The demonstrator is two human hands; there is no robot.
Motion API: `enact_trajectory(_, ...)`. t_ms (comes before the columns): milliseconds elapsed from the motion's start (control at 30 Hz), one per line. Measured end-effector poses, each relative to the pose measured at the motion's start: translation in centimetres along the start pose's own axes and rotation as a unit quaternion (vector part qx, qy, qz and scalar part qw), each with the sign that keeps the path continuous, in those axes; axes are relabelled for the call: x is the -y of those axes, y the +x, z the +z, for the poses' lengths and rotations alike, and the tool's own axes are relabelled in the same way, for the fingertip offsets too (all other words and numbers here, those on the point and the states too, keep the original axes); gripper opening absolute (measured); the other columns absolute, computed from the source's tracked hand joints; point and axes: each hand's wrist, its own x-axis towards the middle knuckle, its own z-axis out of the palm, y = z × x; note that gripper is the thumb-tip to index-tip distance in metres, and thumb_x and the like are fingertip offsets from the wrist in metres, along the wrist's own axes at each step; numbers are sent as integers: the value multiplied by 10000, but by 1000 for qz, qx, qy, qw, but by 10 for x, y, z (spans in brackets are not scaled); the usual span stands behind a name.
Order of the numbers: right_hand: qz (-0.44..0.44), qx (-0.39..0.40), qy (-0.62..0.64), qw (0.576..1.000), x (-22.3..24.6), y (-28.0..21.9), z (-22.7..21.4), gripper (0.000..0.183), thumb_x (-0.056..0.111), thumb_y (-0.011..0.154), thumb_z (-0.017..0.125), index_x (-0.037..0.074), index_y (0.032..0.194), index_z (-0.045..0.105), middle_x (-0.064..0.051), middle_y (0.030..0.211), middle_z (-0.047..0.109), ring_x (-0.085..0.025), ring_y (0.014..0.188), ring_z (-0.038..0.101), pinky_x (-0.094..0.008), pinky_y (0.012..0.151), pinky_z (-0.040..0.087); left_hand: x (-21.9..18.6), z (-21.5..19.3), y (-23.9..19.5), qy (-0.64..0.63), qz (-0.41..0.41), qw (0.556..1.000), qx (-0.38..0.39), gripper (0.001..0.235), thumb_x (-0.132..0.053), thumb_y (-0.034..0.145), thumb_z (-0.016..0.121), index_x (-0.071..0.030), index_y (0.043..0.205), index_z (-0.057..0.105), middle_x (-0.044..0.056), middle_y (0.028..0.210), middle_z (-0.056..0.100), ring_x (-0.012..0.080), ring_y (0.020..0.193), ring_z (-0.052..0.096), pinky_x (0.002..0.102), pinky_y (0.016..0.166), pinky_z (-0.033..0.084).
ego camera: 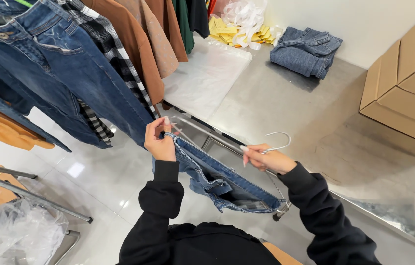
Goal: The person hangs a black and white checkered shirt on a metal hanger and places it on a clothing rack. They then pick up folded blue jeans from a table, unfold them, and hang them on a green plastic hanger before placing them on the rack. The person repeats this process with another pair of jeans using a metal hanger.
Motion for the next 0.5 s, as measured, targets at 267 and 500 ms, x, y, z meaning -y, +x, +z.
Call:
enact_trajectory(267,4,61,0,998,-15,13,2,384,234,1079,497,-18,855,680,24,436,303,-47,347,238,-184,332,255,0,-8,5,-65,-63,996,9,93,-61,940,765,20,964,726,102,838,600,245,739,731,306,627,677)
enact_trajectory(500,17,62,7,998,-4,12,-20,356,233,1066,521,-7,849,669,31,450,305,-48,367,265,-187,352,245,-9,-20,21,-87,-170,974,124,92,-40,873,818,20,904,756,120,708,664,275,712,763,293,666,673)
